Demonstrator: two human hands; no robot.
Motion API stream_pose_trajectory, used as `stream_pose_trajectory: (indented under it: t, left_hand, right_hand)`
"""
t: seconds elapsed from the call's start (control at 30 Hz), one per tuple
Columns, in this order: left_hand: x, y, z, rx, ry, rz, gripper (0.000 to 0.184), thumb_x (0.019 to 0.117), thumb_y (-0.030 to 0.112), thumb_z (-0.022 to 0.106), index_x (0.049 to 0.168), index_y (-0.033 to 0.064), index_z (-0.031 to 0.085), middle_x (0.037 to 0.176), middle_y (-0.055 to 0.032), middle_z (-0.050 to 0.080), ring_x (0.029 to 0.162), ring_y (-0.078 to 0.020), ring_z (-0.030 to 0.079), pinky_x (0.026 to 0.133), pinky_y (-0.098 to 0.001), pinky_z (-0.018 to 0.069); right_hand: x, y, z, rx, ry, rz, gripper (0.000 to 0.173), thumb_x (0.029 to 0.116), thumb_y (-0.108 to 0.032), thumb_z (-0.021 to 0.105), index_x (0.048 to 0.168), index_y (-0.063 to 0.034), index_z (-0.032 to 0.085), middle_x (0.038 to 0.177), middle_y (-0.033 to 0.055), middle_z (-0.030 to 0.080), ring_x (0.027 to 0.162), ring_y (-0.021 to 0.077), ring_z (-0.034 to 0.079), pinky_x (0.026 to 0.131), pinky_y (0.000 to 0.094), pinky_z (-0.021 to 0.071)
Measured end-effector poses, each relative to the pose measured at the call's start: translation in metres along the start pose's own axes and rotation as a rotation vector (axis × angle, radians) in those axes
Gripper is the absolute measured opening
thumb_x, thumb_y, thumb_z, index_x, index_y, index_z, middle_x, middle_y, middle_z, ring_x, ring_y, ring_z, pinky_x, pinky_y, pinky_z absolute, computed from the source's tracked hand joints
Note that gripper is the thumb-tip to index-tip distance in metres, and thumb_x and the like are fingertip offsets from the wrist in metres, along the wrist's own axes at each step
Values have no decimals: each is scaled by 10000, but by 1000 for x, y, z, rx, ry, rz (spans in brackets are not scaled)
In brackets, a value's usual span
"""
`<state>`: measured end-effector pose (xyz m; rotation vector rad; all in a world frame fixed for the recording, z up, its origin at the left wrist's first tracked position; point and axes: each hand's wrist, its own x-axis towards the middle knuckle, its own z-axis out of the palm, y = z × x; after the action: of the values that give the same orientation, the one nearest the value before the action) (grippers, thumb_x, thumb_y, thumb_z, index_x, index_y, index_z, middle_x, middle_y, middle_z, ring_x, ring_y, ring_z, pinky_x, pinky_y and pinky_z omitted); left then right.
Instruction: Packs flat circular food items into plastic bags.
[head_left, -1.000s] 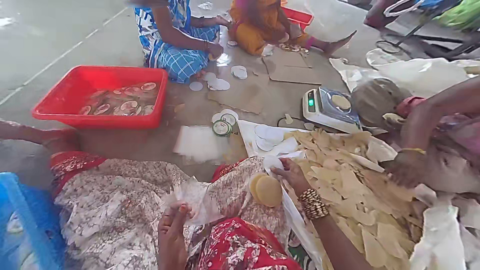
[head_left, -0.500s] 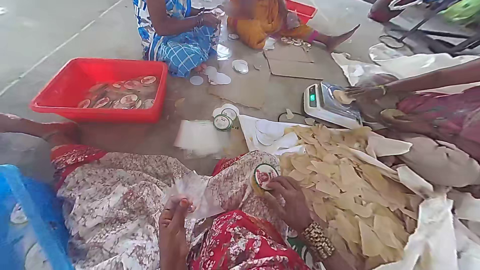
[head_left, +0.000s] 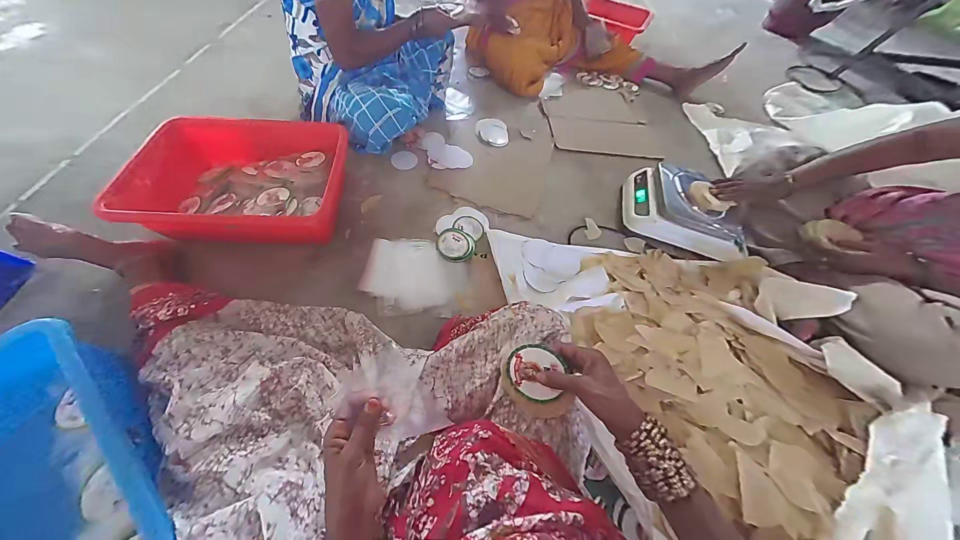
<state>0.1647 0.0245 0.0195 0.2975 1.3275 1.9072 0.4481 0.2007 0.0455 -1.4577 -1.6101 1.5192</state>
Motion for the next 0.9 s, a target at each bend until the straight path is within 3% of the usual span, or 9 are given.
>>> stream_pose_trajectory:
  t: [0.17, 0.3, 0.43, 0.5, 0.57, 0.63, 0.73, 0.8, 0.9]
  left_hand:
    - [-1, 0, -5, 14, -5, -3, 236, 1002, 31, 510, 967, 153, 710, 863, 15, 752, 756, -96, 718, 730, -268, 616]
    - [-2, -2, -6, 1, -19, -4, 218, 1000, 42, 524, 966, 147, 711, 869, 0, 751, 769, -108, 722, 740, -270, 617]
    - [-4, -2, -5, 4, -13, -8, 192, 987, 27, 532, 966, 125, 696, 866, -12, 750, 755, -120, 724, 732, -277, 621]
    - [-3, -2, -4, 3, -17, -3, 201, 988, 30, 531, 964, 131, 704, 864, -5, 749, 757, -115, 723, 732, -278, 621]
    - [-4, 0, -5, 7, -5, 5, 202, 990, 33, 529, 961, 133, 702, 862, -3, 748, 754, -113, 723, 730, -279, 623]
    - [-4, 0, -6, 13, -10, 15, 198, 992, 38, 534, 965, 141, 701, 869, -2, 748, 762, -107, 721, 735, -273, 619]
    - [-3, -4, -7, 41, -57, 29, 134, 959, 44, 622, 961, 149, 704, 879, 14, 748, 786, -89, 715, 750, -258, 608]
    - [-5, -6, -8, 76, -154, 27, 127, 905, 28, 694, 963, 136, 728, 873, 21, 744, 791, -74, 701, 760, -247, 596]
    - [-12, -3, -4, 72, -239, 37, 151, 865, -21, 724, 964, 91, 739, 873, 0, 748, 797, -81, 705, 768, -258, 596]
  right_hand:
    - [-28, 6, 3, 92, 296, -458, 166, 807, -195, 803, 948, -167, 719, 911, -79, 740, 860, 39, 700, 799, 235, 598]
    - [-26, 28, -1, -72, 382, -478, 296, 804, -301, 822, 1014, -127, 708, 1011, -50, 711, 992, 43, 664, 912, 254, 556]
    - [-16, 25, 2, -463, 409, -499, 289, 839, -291, 745, 982, -42, 775, 996, 88, 757, 958, 238, 693, 872, 473, 533]
    - [-12, 22, 3, -443, 433, -544, 244, 855, -282, 735, 926, -52, 776, 940, 62, 757, 911, 180, 696, 845, 410, 551]
    - [-12, 21, 4, -245, 441, -600, 213, 845, -248, 778, 935, -57, 754, 944, -4, 739, 921, 32, 683, 868, 231, 568]
    - [-14, 22, 4, -124, 439, -602, 238, 822, -221, 797, 982, -59, 726, 974, -19, 732, 937, 9, 678, 868, 204, 569]
    - [-15, 26, 1, -297, 416, -469, 374, 828, -304, 776, 1078, -31, 726, 1042, 64, 737, 990, 122, 690, 908, 334, 565]
    - [-13, 26, 4, -407, 400, -399, 349, 830, -293, 757, 1023, -3, 760, 988, 130, 756, 918, 223, 724, 845, 464, 578]
    - [-11, 21, 4, -454, 357, -370, 321, 849, -259, 757, 1002, 23, 743, 940, 158, 746, 849, 241, 726, 789, 503, 579]
